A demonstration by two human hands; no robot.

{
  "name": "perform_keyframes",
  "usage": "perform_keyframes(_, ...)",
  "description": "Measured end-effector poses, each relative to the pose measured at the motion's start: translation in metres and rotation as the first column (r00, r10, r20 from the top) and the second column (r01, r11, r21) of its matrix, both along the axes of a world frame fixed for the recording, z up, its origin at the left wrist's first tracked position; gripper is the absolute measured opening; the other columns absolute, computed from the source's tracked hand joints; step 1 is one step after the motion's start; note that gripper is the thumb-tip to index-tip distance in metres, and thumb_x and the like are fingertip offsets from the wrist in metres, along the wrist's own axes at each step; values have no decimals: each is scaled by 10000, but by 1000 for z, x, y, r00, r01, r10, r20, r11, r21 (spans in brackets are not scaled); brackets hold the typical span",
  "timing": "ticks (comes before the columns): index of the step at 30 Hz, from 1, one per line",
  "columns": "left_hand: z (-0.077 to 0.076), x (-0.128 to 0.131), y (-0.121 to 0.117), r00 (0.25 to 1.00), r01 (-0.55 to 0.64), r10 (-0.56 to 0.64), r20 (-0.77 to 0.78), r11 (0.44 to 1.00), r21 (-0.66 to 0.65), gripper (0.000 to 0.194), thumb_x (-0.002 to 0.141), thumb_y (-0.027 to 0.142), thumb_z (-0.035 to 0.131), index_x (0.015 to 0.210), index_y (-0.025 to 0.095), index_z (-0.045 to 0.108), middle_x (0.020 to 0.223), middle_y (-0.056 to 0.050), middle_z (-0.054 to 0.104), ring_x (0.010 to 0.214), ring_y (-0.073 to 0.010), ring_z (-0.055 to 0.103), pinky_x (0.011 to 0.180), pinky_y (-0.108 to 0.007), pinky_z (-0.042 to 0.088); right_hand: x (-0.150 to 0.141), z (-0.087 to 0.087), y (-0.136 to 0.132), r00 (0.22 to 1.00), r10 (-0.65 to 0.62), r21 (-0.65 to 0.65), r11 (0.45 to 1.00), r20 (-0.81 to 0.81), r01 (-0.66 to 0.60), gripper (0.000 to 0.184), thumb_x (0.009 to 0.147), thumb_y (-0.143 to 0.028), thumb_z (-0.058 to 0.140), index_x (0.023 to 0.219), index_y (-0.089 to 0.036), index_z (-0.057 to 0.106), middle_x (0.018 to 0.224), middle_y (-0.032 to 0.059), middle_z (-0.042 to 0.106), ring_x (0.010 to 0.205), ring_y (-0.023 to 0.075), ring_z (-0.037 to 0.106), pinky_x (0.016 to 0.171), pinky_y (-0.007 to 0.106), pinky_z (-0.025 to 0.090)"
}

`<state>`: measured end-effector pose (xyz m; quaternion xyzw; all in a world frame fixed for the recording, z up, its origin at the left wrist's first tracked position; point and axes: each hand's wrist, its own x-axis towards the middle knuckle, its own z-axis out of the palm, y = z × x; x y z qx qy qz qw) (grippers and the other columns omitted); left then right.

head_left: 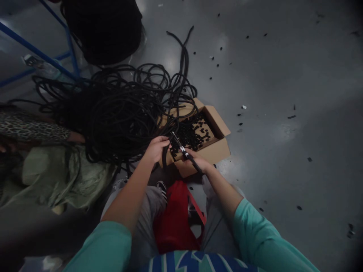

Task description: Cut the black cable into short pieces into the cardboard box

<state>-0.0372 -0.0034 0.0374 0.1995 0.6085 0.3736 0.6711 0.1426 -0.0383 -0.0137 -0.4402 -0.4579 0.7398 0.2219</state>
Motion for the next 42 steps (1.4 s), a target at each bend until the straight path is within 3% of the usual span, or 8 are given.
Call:
perform_keyframes(5,-4,6,-5,998,53,-52,-41,998,25,159,622,105,640,700,108,501,552,14,548,470,-85,548,459,-202,416,-3,-2,-1,999,22,-20,1000,-27,-22,531,500,-148,590,1030,-176,553,773,-14,565,719,134,499,703,265,392)
perform_keyframes(13,-3,11,-8,989,109,-104,-104,993,38,195,605,211,682,688,109,537,552,13,567,423,-75,521,410,-193,382,-5,-4,-1,998,11,6,1000,56,-12,532,501,-150,593,1032,-167,567,793,-7,572,730,136,495,689,256,383)
perform_keyframes(22,-5,3,-6,984,145,-134,-120,985,90,237,604,277,689,639,114,521,573,5,560,417,-47,472,389,-179,325,-9,-5,-1,996,-50,44,998,68,47,425,482,-171,592,905,-154,625,669,-22,562,625,119,469,596,234,362)
perform_keyframes(27,-5,0,-4,978,179,-162,-132,975,133,222,628,295,661,657,123,524,534,16,524,428,-56,462,406,-187,325,-10,0,-1,995,-71,23,997,67,69,345,479,-167,566,816,-146,636,573,-46,503,537,91,415,525,213,324)
perform_keyframes(31,-2,3,-5,960,223,-183,-210,957,184,232,579,212,679,736,138,526,608,28,556,485,-56,483,465,-188,368,-12,3,-1,990,-108,16,994,95,107,294,476,-161,539,757,-143,626,559,-53,469,503,75,385,492,205,306)
perform_keyframes(37,-3,7,-6,903,273,-170,-395,937,220,117,602,154,613,678,144,525,593,33,554,487,-61,484,457,-185,360,-13,2,-3,992,-103,-10,995,77,104,358,501,-198,545,847,-146,620,594,-42,488,528,90,415,511,217,335)
perform_keyframes(42,-6,8,-8,900,338,-262,-349,925,177,68,653,182,577,686,135,542,538,34,526,362,-41,411,373,-189,280,-13,-2,-2,996,-79,60,995,39,77,497,491,-180,566,988,-158,582,736,-18,548,659,117,465,634,241,378)
